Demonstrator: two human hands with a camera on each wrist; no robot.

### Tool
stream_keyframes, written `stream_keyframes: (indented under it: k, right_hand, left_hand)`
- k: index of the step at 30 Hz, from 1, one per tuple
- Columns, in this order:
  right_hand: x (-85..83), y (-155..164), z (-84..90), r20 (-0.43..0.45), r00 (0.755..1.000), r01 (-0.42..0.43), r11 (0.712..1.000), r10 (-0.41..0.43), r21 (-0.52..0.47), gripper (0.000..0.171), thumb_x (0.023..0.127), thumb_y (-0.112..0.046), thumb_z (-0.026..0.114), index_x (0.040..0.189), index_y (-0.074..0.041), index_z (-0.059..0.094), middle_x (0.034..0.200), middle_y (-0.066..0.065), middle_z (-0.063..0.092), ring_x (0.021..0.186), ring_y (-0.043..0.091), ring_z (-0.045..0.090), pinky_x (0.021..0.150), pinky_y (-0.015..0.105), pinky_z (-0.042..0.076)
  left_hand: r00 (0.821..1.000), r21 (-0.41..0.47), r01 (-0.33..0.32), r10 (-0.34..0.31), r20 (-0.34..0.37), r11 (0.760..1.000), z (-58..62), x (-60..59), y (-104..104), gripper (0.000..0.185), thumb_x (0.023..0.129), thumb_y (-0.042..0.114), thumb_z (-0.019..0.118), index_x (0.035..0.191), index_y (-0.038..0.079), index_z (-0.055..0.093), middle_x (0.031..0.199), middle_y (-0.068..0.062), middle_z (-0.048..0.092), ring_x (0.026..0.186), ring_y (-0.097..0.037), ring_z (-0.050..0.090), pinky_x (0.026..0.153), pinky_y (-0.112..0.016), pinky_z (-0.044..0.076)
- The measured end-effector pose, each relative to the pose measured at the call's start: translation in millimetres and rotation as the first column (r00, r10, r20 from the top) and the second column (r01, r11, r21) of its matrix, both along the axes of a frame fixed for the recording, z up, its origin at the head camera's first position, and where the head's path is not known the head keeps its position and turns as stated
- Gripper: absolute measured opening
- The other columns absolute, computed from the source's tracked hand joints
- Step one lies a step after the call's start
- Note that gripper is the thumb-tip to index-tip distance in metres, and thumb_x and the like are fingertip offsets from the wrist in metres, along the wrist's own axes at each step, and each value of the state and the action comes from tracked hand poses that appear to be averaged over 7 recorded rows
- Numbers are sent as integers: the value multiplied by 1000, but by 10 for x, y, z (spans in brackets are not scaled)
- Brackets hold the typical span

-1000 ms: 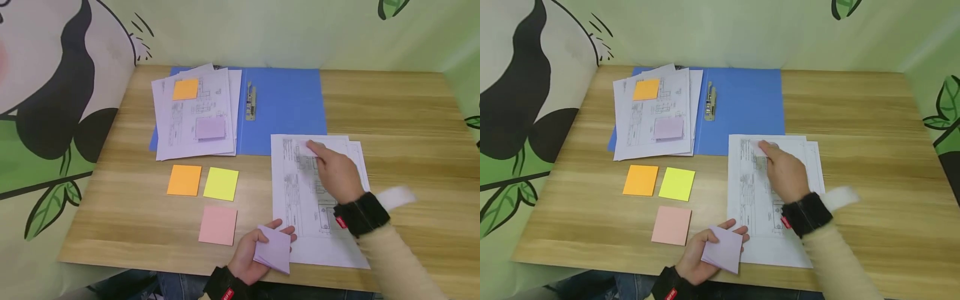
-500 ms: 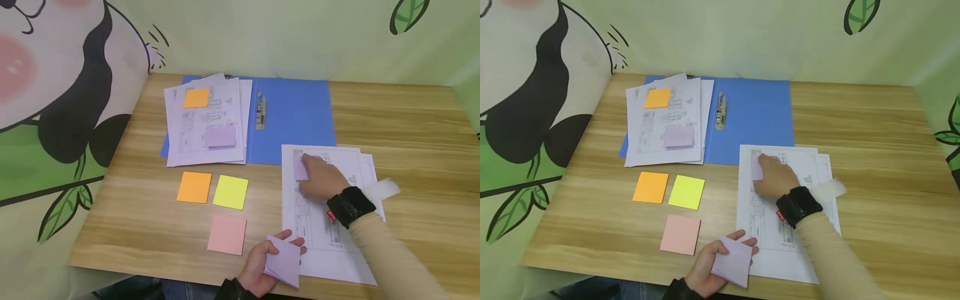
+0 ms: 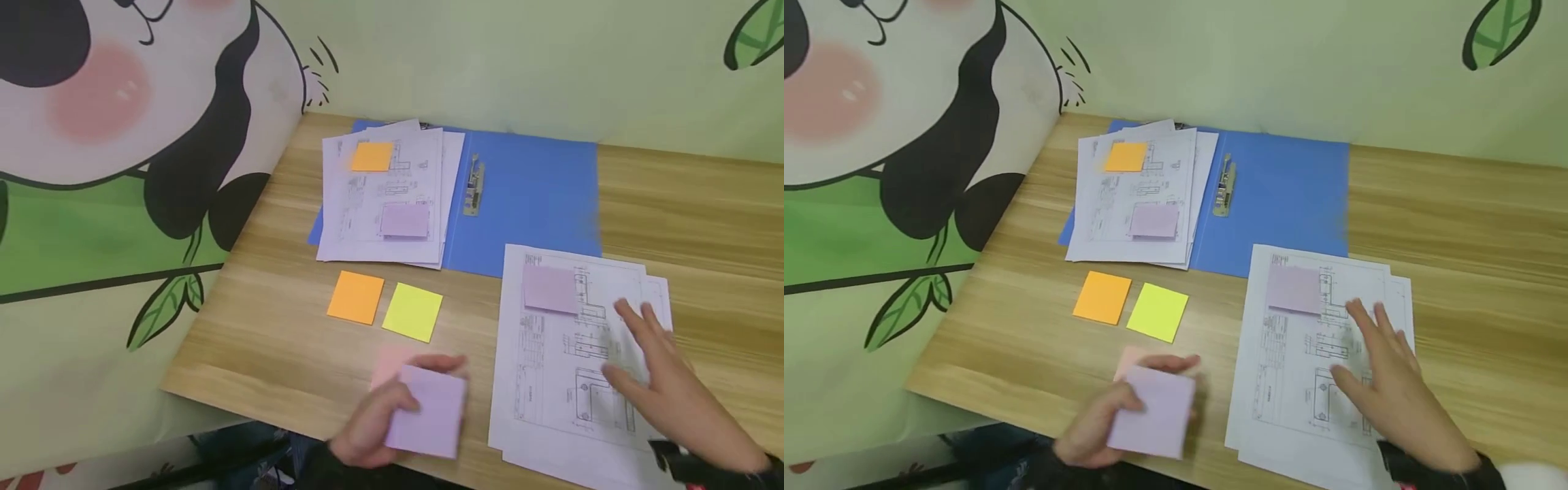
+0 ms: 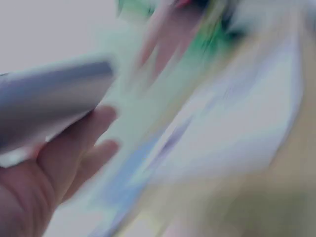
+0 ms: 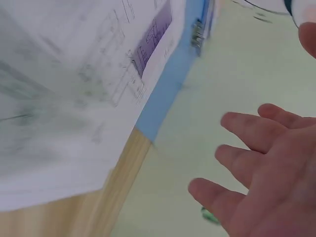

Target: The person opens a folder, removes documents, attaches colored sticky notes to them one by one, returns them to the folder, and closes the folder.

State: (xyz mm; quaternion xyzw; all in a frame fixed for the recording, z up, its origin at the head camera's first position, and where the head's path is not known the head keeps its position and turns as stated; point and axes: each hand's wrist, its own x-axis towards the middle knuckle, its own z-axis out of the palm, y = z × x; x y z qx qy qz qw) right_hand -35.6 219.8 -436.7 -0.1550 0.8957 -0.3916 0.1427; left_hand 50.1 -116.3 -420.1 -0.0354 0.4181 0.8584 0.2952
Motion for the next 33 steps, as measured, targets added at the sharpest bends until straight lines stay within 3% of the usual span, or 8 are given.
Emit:
stream_keyframes:
  k: [5,7,11,14,20,26,30,33]
  right_hand:
    - [609,376,-376,130,976,168,985,-173,50,76,93,-18,55,147,-2,4,147,32,-8,131,45,-20,90,72,-8]
    - [764,483,-606,155,961,219,973,-228,75,76,94,-20,54,147,0,4,146,32,-12,130,44,-23,90,70,-12]
    - [949,565,-905,173,935,298,950,-311,97,75,93,-22,55,147,-1,6,146,30,-17,128,48,-21,89,69,-13]
    - [986,529,-922,148,934,309,944,-324,119,74,92,-19,57,146,0,10,143,36,-13,126,56,-12,90,72,-7]
    - [1026,387,-794,110,955,255,950,-277,181,73,92,-26,57,147,-5,14,142,39,8,128,56,-2,89,74,4]
    - [1066,229,-691,-35,971,237,968,-235,83,66,88,-12,61,143,-2,26,134,35,33,135,47,2,95,70,0]
    - [1075,15,-555,-198,961,200,980,-194,12,68,79,-9,70,139,-6,38,132,26,44,137,36,16,106,57,10]
    - [1080,-239,-432,-348,928,116,991,-132,-67,69,68,-6,77,131,-8,49,129,12,51,136,15,22,110,29,12]
  left_hand:
    - [990,-616,-109,31,-136,780,203,-172,-964,47,89,4,35,134,17,34,115,-16,41,92,-28,50,70,-33,44]
    - [989,-814,-126,7,-149,566,139,-248,-1148,47,92,7,38,138,12,27,120,-20,40,98,-31,48,75,-38,42]
    - [965,-975,-213,-172,-199,-66,86,-287,-1179,58,90,22,59,139,6,33,126,-26,41,110,-37,41,86,-49,38]
    - [912,-901,-320,-353,-209,-293,124,-287,-1025,64,82,32,69,135,7,44,129,-24,42,117,-40,37,89,-56,35]
    - [740,-905,-384,-647,-184,-181,107,-465,-640,61,74,42,75,126,15,56,125,-12,50,118,-32,42,91,-49,37]
    - [570,-905,-364,-821,-31,-219,-24,-463,-359,82,53,51,84,122,17,56,109,-4,53,104,-22,46,84,-39,41]
    - [623,-924,-303,-782,-5,-235,-93,-393,-310,84,48,46,88,117,11,55,94,-3,46,84,-17,42,73,-29,41]
    - [695,-965,-229,-715,-72,-125,-85,-360,-288,68,56,36,88,110,13,54,93,-2,46,75,-14,45,65,-25,42]
